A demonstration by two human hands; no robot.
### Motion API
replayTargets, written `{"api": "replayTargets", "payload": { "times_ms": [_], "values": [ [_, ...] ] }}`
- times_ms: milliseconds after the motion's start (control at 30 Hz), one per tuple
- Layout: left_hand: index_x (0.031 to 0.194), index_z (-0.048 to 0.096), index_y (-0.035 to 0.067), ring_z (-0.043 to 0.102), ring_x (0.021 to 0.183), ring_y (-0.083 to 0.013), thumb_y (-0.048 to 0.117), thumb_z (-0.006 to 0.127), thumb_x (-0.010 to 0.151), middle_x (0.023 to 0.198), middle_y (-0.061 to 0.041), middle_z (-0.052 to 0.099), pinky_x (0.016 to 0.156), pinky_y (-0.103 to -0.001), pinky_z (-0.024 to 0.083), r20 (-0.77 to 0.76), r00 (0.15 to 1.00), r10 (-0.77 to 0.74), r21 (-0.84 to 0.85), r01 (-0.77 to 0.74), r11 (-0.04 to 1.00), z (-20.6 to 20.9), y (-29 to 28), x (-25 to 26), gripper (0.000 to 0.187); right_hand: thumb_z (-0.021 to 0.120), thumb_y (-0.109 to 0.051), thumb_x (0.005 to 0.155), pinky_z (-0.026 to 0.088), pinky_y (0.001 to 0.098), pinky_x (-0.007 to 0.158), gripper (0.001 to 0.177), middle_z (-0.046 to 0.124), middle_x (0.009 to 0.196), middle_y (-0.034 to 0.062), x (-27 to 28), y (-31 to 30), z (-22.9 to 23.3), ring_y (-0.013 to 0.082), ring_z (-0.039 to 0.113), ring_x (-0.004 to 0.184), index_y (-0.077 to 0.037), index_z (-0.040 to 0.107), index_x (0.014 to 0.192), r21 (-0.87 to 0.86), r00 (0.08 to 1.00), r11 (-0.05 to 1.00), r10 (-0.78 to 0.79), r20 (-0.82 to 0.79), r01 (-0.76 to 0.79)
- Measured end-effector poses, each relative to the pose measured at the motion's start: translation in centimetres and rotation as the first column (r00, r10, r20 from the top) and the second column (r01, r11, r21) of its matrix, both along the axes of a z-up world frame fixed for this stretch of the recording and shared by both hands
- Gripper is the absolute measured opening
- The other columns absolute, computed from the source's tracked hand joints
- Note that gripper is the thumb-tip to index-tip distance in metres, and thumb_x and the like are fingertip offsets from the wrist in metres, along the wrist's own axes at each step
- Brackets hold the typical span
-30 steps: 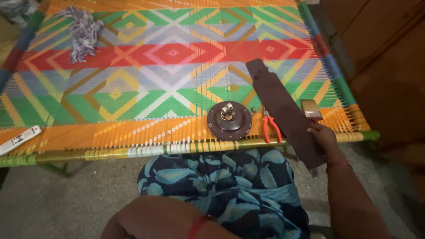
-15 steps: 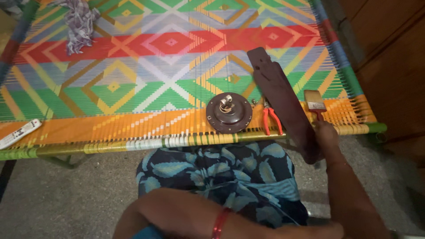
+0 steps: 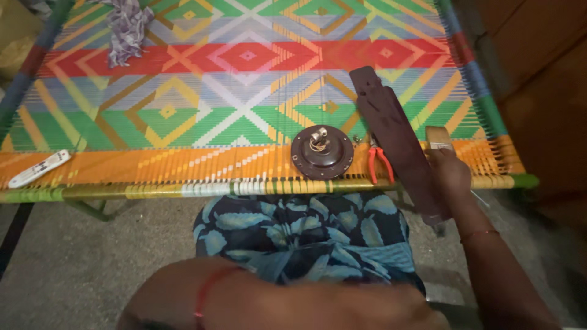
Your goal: The person disassembles a ceiling fan by removing a blade and then uses a screwdriver to loosen screws on the fan motor housing. The person continues to adjust the motor components with the screwdriver.
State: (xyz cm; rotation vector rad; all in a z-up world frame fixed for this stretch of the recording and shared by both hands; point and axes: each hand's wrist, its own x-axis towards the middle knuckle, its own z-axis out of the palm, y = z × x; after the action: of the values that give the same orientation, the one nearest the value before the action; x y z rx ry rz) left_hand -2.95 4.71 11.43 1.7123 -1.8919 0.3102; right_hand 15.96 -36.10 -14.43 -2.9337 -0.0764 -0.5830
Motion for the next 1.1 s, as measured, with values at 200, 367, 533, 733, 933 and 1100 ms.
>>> {"api": "replayTargets", "payload": {
  "times_ms": [200,367,533,733,933,1100],
  "values": [
    [0.11,0.073,0.019,0.068,0.108,-0.0255,0.012,0.066,0.085,0.109,-0.002,0.072,0.091,-0.044,0.054,0.033,0.85,0.525,-0.06,-0.523,0.85,0.9,6.0,4.2,0.027,0.064,-0.018,0.091,0.056,0.0452,0.067,0.026,0.071,0.096,0.0117,-0.7,5.8,0.5,0.0328,0.07,0.083,-0.017,0.07,0.117,-0.335,0.985,0.929,0.123,-0.122,-0.158],
    [0.105,0.073,0.005,0.072,0.096,-0.0261,-0.009,0.053,0.088,0.105,-0.011,0.072,0.085,-0.033,0.058,-0.489,0.747,0.45,-0.191,-0.595,0.78,-4.7,8.4,7.5,0.03,0.066,-0.02,0.093,0.054,0.0484,0.069,0.019,0.068,0.093,0.0129,-1.6,11.7,0.7,0.0366,0.067,0.082,-0.016,0.072,0.11,-0.02,0.98,0.985,0.17,0.1,-0.169],
    [0.101,0.073,0.001,0.071,0.089,-0.0221,-0.012,0.046,0.085,0.099,-0.012,0.071,0.083,-0.031,0.057,-0.64,0.65,0.409,-0.224,-0.667,0.71,-11.0,8.9,9.4,0.034,0.061,-0.006,0.081,0.048,0.0492,0.083,0.041,0.066,0.111,0.0115,-4.1,15.5,2.6,0.0331,0.062,0.1,-0.01,0.068,0.122,-0.123,0.914,0.938,0.343,0.215,-0.323],
    [0.103,0.072,0.0,0.071,0.094,-0.0188,-0.013,0.046,0.087,0.101,-0.01,0.072,0.087,-0.03,0.057,-0.68,0.629,0.377,-0.267,-0.692,0.671,-16.8,8.9,11.4,0.033,0.056,0.004,0.088,0.044,0.0508,0.098,0.05,0.059,0.128,0.0209,-6.8,17.0,5.3,0.0406,0.056,0.115,-0.007,0.059,0.136,-0.038,0.849,0.873,0.482,0.215,-0.486],
    [0.115,0.068,0.004,0.07,0.096,-0.0131,-0.001,0.048,0.098,0.11,-0.004,0.071,0.082,-0.028,0.058,-0.914,0.354,0.195,-0.185,-0.796,0.577,-21.7,9.1,14.0,0.027,0.05,0.016,0.089,0.051,0.0427,0.097,0.065,0.053,0.141,0.0244,-7.6,16.9,6.6,0.037,0.06,0.116,-0.006,0.05,0.151,0.267,0.876,0.837,0.428,0.222,-0.477],
    [0.119,0.067,0.004,0.069,0.095,-0.012,0.002,0.051,0.1,0.113,-0.004,0.07,0.08,-0.027,0.057,-0.981,0.193,-0.031,-0.185,-0.863,0.47,-26.1,9.6,16.1,0.025,0.063,0.013,0.088,0.054,0.0331,0.086,0.068,0.057,0.122,0.0184,-6.1,16.0,3.1,0.0252,0.061,0.107,-0.003,0.046,0.152,0.611,0.909,0.675,0.345,0.234,-0.413]
  ]
}}
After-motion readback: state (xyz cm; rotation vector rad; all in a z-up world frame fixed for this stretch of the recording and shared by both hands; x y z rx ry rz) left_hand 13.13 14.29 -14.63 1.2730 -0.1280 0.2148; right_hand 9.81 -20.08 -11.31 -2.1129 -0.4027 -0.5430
